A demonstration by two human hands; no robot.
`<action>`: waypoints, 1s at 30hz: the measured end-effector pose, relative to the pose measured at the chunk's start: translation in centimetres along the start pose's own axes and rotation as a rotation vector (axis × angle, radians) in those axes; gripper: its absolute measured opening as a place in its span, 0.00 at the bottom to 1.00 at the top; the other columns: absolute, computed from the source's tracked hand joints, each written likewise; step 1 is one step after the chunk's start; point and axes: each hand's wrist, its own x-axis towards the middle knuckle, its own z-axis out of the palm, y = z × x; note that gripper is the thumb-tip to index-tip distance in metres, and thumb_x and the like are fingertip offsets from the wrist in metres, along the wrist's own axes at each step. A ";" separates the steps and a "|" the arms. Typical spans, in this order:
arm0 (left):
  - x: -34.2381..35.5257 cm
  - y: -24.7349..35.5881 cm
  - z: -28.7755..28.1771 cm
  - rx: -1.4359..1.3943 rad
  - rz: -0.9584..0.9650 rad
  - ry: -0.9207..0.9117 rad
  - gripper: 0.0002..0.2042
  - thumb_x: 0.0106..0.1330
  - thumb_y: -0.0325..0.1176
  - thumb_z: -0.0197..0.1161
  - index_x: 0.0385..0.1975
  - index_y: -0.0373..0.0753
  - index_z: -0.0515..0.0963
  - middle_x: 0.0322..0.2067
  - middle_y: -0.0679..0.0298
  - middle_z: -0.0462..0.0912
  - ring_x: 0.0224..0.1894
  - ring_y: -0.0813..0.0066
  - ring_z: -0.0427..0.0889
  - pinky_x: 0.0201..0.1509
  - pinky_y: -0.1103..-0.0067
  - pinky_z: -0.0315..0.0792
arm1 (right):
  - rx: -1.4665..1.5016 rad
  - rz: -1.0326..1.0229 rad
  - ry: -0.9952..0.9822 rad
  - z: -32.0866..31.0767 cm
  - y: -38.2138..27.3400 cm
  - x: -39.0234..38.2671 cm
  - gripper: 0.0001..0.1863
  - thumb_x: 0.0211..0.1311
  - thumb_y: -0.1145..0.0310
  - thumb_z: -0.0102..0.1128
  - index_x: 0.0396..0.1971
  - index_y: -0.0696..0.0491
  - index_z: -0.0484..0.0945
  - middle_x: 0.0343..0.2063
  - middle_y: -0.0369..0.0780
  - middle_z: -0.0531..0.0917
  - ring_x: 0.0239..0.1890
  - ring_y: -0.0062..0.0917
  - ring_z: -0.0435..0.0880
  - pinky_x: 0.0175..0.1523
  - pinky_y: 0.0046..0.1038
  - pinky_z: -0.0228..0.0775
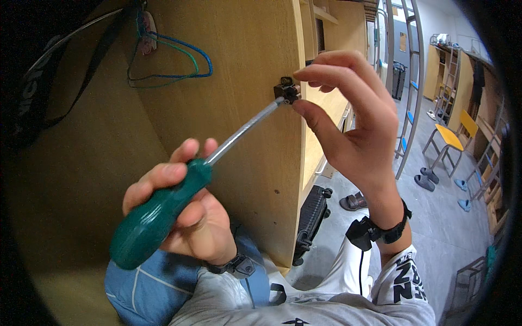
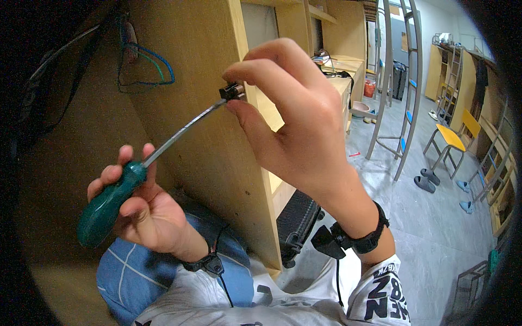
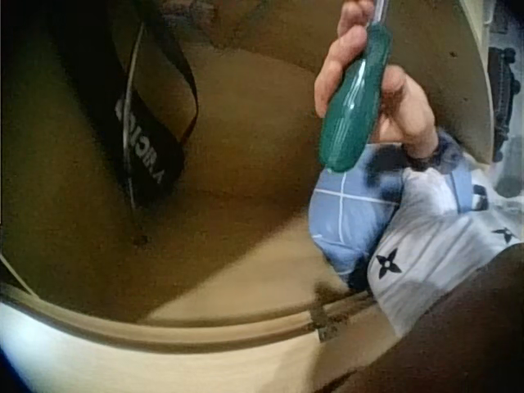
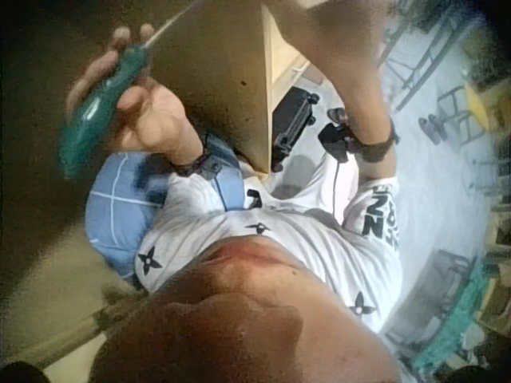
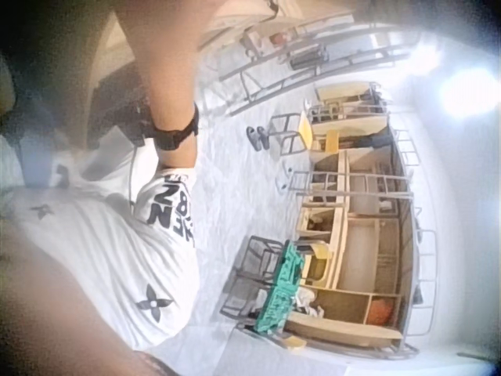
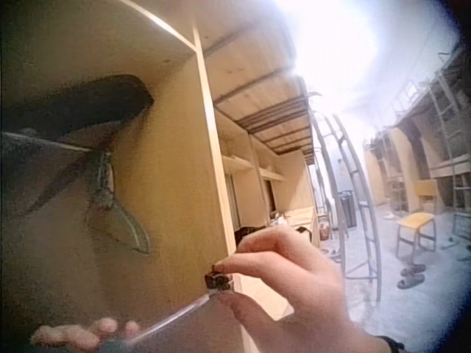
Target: The person uses a screwdriver to tighten screws on a cabinet hinge and then attaches a small black component to the side of the wooden shelving unit.
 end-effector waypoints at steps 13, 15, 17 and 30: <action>-0.3 -0.4 -1.0 0.049 0.015 0.020 0.22 0.64 0.37 0.56 0.54 0.35 0.61 0.49 0.56 0.71 0.55 0.51 0.71 0.56 0.52 0.71 | -0.066 -0.046 0.091 1.9 1.6 -1.2 0.14 0.39 0.79 0.66 0.31 0.56 0.79 0.30 0.41 0.77 0.30 0.31 0.78 0.34 0.26 0.71; -0.2 -1.0 -1.1 0.025 0.032 -0.039 0.22 0.64 0.38 0.56 0.54 0.35 0.60 0.48 0.55 0.71 0.54 0.51 0.71 0.55 0.52 0.71 | -0.093 -0.018 0.065 1.8 1.6 -1.3 0.14 0.39 0.80 0.70 0.32 0.58 0.81 0.31 0.42 0.79 0.33 0.28 0.79 0.38 0.24 0.71; -0.2 -1.0 -1.0 0.021 0.013 -0.020 0.22 0.64 0.38 0.56 0.54 0.35 0.60 0.48 0.55 0.70 0.54 0.51 0.71 0.55 0.51 0.71 | -0.107 0.000 0.065 1.8 1.5 -1.5 0.14 0.39 0.80 0.70 0.31 0.58 0.81 0.30 0.41 0.79 0.33 0.28 0.80 0.38 0.24 0.71; 0.6 -1.2 -0.2 0.016 0.030 0.012 0.22 0.64 0.38 0.56 0.53 0.35 0.61 0.48 0.56 0.70 0.55 0.51 0.71 0.56 0.51 0.70 | -0.122 -0.007 0.073 2.0 1.7 -1.4 0.14 0.38 0.82 0.66 0.30 0.59 0.80 0.31 0.41 0.79 0.33 0.26 0.81 0.36 0.24 0.73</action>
